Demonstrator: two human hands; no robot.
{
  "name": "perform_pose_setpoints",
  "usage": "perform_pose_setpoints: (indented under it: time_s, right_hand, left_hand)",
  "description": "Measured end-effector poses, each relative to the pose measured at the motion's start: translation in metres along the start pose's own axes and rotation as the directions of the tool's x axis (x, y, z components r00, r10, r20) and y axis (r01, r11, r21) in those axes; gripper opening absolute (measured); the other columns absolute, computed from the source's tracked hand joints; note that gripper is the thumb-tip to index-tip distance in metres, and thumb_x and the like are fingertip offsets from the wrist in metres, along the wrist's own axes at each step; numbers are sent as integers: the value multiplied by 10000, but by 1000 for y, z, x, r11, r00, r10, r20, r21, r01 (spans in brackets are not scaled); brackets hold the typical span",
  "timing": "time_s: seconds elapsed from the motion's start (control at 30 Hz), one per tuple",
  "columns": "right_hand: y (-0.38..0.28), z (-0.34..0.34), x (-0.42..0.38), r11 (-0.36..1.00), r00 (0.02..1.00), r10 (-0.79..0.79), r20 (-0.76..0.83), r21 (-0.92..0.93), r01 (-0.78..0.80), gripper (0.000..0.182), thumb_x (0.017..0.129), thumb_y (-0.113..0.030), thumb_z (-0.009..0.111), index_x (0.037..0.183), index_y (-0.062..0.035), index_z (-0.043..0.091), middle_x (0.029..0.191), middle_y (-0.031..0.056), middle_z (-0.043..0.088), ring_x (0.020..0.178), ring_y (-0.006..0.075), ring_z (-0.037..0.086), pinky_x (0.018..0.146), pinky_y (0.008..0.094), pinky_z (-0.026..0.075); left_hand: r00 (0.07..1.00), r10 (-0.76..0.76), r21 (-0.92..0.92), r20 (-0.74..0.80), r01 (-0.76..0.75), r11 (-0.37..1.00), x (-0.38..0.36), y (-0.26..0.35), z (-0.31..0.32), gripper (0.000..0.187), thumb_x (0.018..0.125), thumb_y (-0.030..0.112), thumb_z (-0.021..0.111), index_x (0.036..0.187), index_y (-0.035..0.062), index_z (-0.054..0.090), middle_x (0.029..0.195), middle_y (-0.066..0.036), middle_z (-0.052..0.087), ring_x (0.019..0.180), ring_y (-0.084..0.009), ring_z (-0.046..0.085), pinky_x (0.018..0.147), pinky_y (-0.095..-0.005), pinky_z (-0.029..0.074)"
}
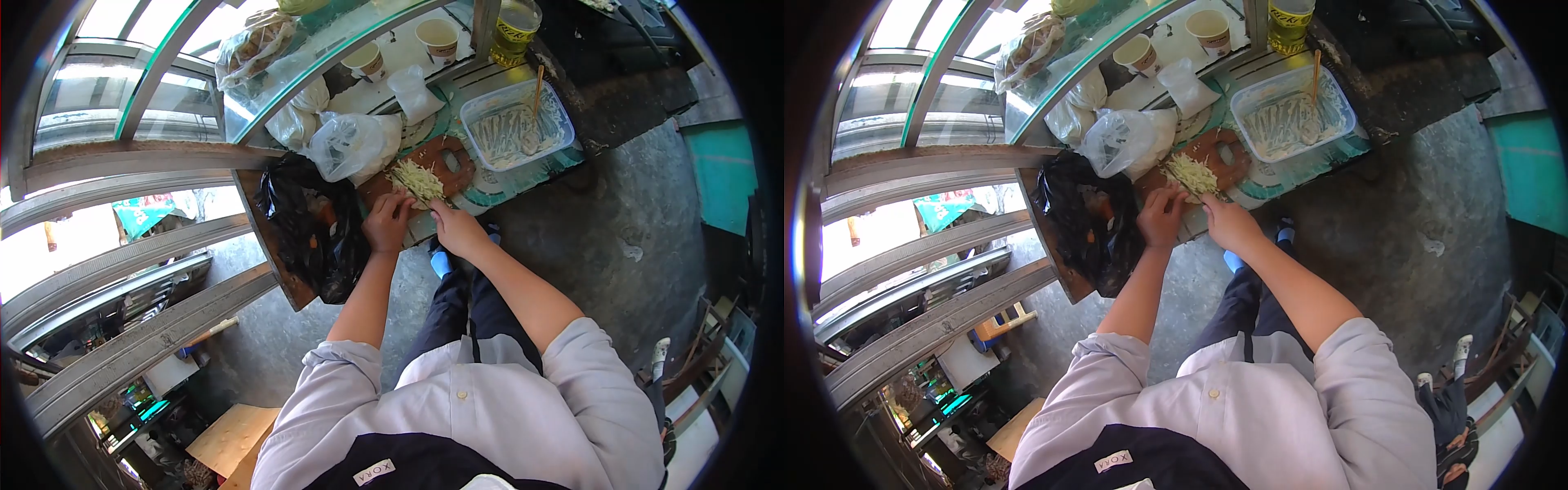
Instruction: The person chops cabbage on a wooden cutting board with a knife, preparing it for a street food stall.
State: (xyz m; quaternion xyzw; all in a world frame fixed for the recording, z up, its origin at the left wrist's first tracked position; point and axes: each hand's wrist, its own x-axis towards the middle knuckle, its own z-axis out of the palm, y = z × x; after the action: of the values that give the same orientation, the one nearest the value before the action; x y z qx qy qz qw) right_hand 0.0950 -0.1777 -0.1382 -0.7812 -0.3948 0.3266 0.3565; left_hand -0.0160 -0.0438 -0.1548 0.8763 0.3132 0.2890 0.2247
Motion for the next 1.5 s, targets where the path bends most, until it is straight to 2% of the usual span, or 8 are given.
perform_pose_setpoints:
  time_s: [0.13,0.33,0.5,0.63,0.83,1.03,1.1,1.5]
  right_hand:
    - [7,-7,-16,998,997,44,60,-56,-41,192,956,-197,488,1129,-122,523,777,259,641,725,470,622,648,579,462]
    - [10,-12,-17,995,996,78,44,-60,-76,198,963,-206,480,1137,-123,521,769,267,634,717,472,619,642,577,460]
    - [11,-15,2,1000,999,8,38,-29,-7,214,969,-205,470,1152,-101,514,771,277,628,719,470,614,645,566,463]
    - [6,-21,-7,1000,999,4,40,-13,-3,220,972,-204,464,1157,-94,505,777,272,630,722,468,615,646,568,464]
    - [2,-23,-21,977,990,92,111,-202,-68,255,974,-209,458,1199,-88,476,797,260,645,737,464,622,655,562,476]
    - [4,-16,7,999,999,-44,14,-11,44,232,968,-203,474,1160,-80,518,798,264,641,740,473,615,654,573,462]
    - [-3,-20,3,998,998,-54,7,29,54,222,965,-198,482,1146,-82,533,787,276,630,734,478,607,645,576,449]
    - [4,-31,-12,999,999,-25,41,30,24,179,980,-158,469,1132,-80,522,809,268,627,781,468,610,661,534,467]
  left_hand:
    - [997,-59,12,47,59,998,1,5,-6,185,784,200,783,920,94,715,950,-56,707,867,-232,697,695,-323,549]
    - [1000,-21,74,19,20,997,1,6,-4,277,758,317,804,931,124,706,937,-28,685,811,-233,693,636,-332,546]
    - [987,-75,172,145,50,984,-4,14,-6,537,654,396,851,1087,136,669,1031,-49,641,903,-265,675,705,-369,557]
    - [995,-31,156,95,15,988,-6,16,-4,528,647,374,853,1081,134,672,1027,-50,638,923,-267,668,728,-376,555]
    - [998,1,140,58,-9,990,-8,16,-2,517,652,364,849,1080,134,673,1040,-48,644,933,-256,666,733,-369,554]
    - [999,0,152,45,-7,988,-7,17,-2,462,682,381,833,1047,136,689,1030,-46,648,913,-258,668,723,-371,550]
    - [991,-121,176,64,108,978,-7,18,1,429,704,379,819,1037,138,696,1014,-41,651,886,-257,671,711,-370,545]
    - [1000,-28,153,-1,27,988,-5,13,4,228,790,270,764,969,139,715,967,-31,678,838,-252,675,690,-363,542]
